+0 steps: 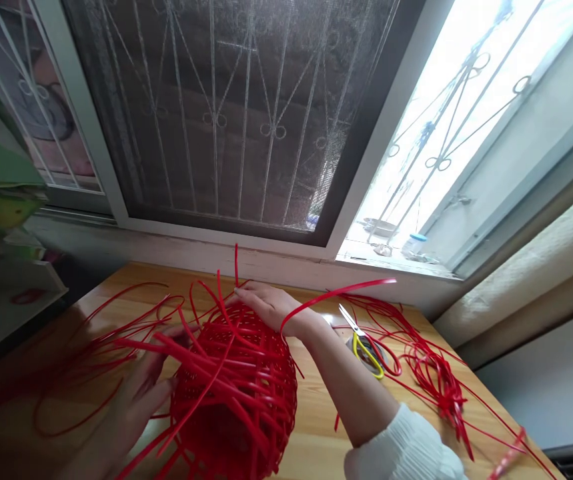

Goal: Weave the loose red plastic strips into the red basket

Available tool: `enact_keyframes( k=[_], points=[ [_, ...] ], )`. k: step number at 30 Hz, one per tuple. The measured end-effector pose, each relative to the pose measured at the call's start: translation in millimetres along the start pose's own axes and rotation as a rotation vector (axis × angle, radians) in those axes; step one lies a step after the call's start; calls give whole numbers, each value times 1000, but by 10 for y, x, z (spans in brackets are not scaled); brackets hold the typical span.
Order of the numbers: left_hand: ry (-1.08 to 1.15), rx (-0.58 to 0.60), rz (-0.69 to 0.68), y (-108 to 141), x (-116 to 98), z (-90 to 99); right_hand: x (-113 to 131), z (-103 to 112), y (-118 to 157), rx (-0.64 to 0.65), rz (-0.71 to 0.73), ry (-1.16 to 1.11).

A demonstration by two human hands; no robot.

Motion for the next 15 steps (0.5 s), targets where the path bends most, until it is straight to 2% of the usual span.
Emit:
enact_keyframes(
  k=[3, 5, 10, 15],
  points=[
    [62, 222, -13, -106, 12, -139, -69, -35, 27, 10, -47, -99],
    [128, 319, 14, -151, 57, -218, -166, -65, 51, 7, -99, -223],
    [199, 315, -9, -203, 76, -278, -349, -146, 113, 9, -186, -516],
    [215, 366, -22, -221, 81, -305, -249, -130, 143, 8, -104, -625]
  ],
)
Point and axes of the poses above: each hand's wrist, its own y-axis away from the middle knuckle, its own z-axis out of the back of the hand, x = y × z, the point moved 10 cm from there along -y, towards the middle knuckle, and after that the axes turned 6 degrees about z, right-handed, at the moved point
